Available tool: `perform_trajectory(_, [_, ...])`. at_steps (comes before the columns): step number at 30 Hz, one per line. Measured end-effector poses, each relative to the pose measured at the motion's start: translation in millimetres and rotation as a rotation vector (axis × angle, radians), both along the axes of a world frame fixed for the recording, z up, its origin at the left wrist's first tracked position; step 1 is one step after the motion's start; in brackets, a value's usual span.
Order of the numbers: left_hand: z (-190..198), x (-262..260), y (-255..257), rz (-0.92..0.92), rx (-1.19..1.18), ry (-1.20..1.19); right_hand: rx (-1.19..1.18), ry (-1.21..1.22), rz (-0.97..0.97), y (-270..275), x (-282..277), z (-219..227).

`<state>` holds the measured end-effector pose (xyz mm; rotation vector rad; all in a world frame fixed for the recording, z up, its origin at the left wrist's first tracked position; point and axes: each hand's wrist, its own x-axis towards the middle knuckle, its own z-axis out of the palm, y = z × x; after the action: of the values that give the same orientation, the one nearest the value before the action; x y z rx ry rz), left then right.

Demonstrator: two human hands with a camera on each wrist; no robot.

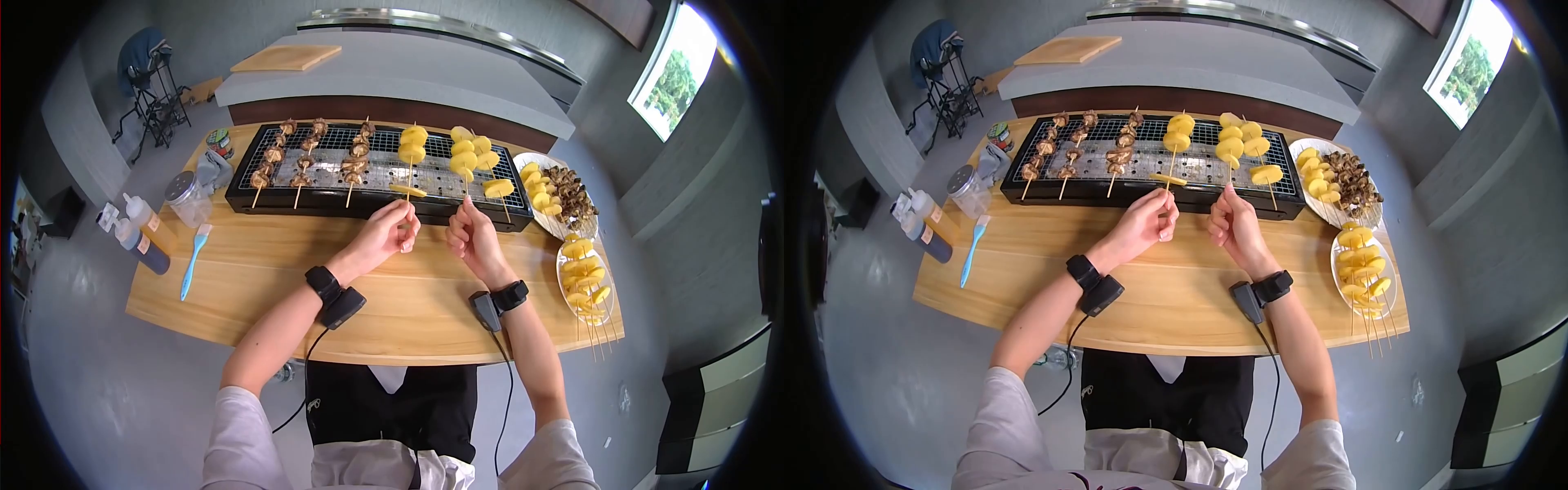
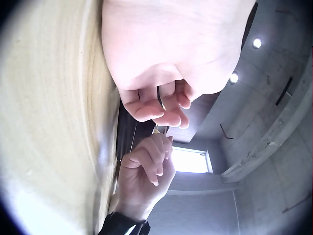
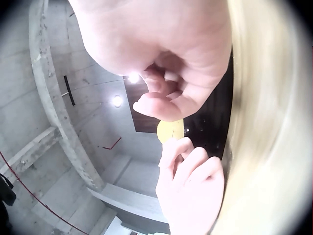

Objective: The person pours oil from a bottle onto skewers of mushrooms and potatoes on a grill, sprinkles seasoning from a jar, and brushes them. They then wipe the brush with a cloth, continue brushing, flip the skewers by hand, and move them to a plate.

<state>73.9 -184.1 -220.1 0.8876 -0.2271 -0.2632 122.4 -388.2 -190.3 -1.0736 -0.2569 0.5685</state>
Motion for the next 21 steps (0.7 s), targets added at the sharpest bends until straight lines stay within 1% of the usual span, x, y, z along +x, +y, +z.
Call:
perform_trajectory(1, [0.5, -0.1, 0.0, 0.006, 0.011, -0.01, 0.0, 0.003, -0.001, -2.1, 1.4, -0.9])
perform_trajectory(3, [-0.6, 0.4, -0.1, 0.009, 0.021, -0.018, 0.037, 0.013, 0.061, -5.6, 3.9, -1.2])
perform_trajectory(6, [-2.4, 0.6, 1.0, 0.022, 0.021, -0.004, -0.008, 0.02, 0.066, -4.6, 1.9, 1.6])
perform_trajectory(9, [-2.7, 0.1, 1.8, 0.02, -0.01, 0.014, -0.018, 0.027, 0.092, -5.1, 2.4, 0.6])
perform_trajectory(13, [-1.2, -0.9, 1.2, 0.02, -0.002, 0.02, 0.001, 0.059, 0.077, -4.3, 1.2, 2.5])
perform_trajectory(19, [0.9, -2.6, 1.6, 0.01, 0.015, 0.015, 0.098, 0.084, 0.116, -4.2, 1.2, 1.7])
perform_trajectory(21, [0.7, -2.6, 1.8, 0.009, 0.014, 0.014, 0.144, 0.048, 0.105, -3.8, 1.8, 0.5])
